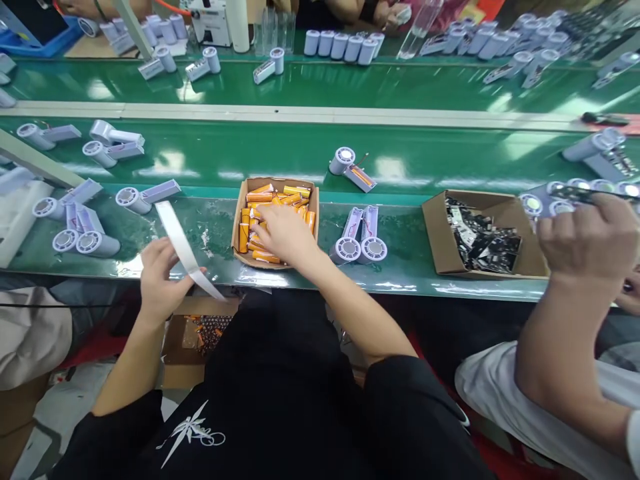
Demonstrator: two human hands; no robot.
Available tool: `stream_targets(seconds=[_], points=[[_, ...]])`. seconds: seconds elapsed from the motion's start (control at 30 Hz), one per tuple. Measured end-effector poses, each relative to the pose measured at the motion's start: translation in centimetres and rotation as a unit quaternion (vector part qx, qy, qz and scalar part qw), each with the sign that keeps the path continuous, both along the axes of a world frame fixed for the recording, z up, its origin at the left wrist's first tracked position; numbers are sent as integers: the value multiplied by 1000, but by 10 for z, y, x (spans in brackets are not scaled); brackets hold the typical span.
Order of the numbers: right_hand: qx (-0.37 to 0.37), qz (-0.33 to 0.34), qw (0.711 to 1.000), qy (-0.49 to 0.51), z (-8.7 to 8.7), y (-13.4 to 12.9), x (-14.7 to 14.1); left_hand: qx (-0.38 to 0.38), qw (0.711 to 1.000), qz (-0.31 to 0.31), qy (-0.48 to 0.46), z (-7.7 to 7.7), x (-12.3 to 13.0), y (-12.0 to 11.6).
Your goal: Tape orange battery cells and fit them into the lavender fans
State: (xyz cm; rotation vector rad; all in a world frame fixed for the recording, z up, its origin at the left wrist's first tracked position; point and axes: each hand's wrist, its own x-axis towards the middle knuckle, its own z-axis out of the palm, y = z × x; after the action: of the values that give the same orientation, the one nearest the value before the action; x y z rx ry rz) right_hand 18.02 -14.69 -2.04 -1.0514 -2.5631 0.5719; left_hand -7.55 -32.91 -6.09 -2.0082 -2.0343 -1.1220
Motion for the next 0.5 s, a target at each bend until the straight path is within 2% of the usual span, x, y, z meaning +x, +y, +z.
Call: stream_targets(seconds=[0.03, 0.1, 0.17, 0.23, 0.33, 0.4, 0.5], points=[[28, -16, 999, -20, -2, 17, -7, 15, 1000, -15, 13, 0, 6, 5], [37, -2, 998, -50, -7, 41, -19, 52, 997, -40, 37, 1, 16, 13], [16, 18, 1000, -4, -12, 49, -20, 51, 996, -56, 56, 5, 23, 15], [8, -4, 989, 147, -14, 40, -12, 39, 995, -64, 63, 8, 27, 11], [50, -35, 920, 388, -13, 6, 12, 18, 995, -76, 69, 13, 34, 1], [118, -15, 883, 454, -14, -16, 25, 6, 994, -83, 71, 15, 39, -5], [193, 20, 870, 454, -22, -40, 31, 2, 992, -97, 84, 17, 47, -6]])
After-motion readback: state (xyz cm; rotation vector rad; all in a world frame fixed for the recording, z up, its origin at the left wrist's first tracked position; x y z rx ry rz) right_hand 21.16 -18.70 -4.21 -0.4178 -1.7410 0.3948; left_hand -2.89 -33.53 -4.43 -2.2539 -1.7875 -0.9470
